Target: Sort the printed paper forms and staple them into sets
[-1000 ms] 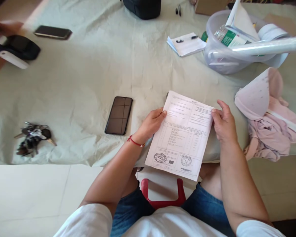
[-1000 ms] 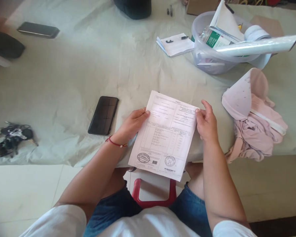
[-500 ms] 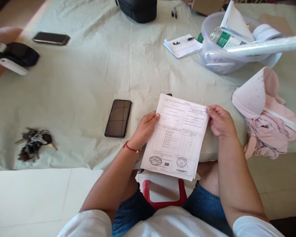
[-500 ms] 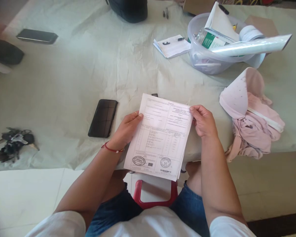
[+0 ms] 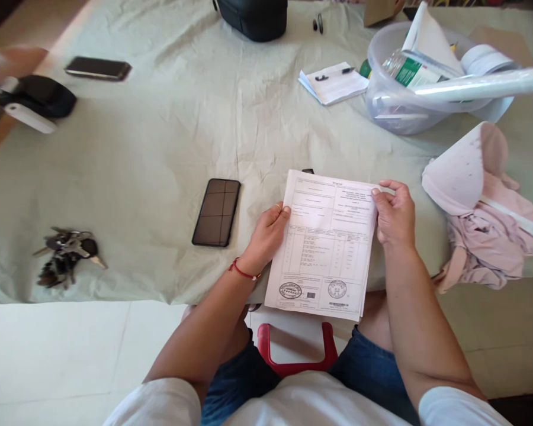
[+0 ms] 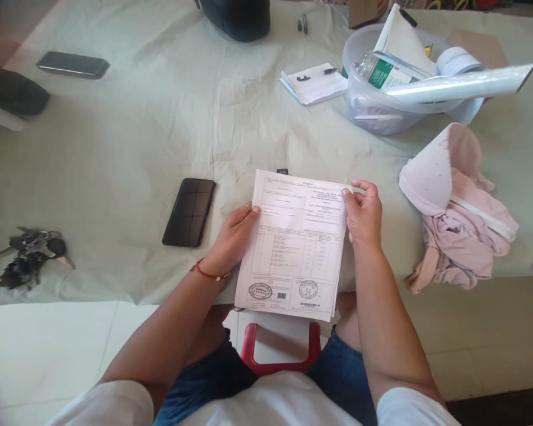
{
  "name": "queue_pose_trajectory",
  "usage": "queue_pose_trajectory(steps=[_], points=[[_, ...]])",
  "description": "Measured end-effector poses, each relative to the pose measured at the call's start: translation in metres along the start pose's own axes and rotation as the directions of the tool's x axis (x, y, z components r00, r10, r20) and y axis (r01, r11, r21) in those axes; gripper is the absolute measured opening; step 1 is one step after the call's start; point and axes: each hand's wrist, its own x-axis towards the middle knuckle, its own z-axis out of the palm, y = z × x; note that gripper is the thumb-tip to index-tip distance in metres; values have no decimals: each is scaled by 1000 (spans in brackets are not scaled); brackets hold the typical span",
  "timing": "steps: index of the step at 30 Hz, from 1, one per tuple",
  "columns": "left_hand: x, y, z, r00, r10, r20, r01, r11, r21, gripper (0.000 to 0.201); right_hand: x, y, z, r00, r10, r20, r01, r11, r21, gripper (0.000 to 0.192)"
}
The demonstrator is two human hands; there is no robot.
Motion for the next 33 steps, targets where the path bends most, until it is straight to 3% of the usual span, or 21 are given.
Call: queue_pose_trajectory(steps=[3, 7, 15, 21, 33], points=[[0, -2, 1, 1000, -7, -18, 6, 999, -47, 32, -3, 2, 3, 991, 90, 102, -92, 996, 16, 51], [1, -5, 3, 998, -2, -58, -1, 998, -55, 31, -9, 3, 6, 961, 163, 223, -178, 983, 51, 55], [3, -9, 4, 993, 65, -97, -65, 998, 1, 33, -11, 6, 4, 982, 60, 179, -58, 998, -16, 42], [8, -12, 2, 974, 124, -190, -117, 992, 50, 32, -15, 1, 8, 962, 71, 264, -75, 997, 4, 48], [10, -17, 5, 968, 130, -216, -106, 987, 116, 32, -14, -4, 5, 950, 92, 298, -113, 992, 54, 48]])
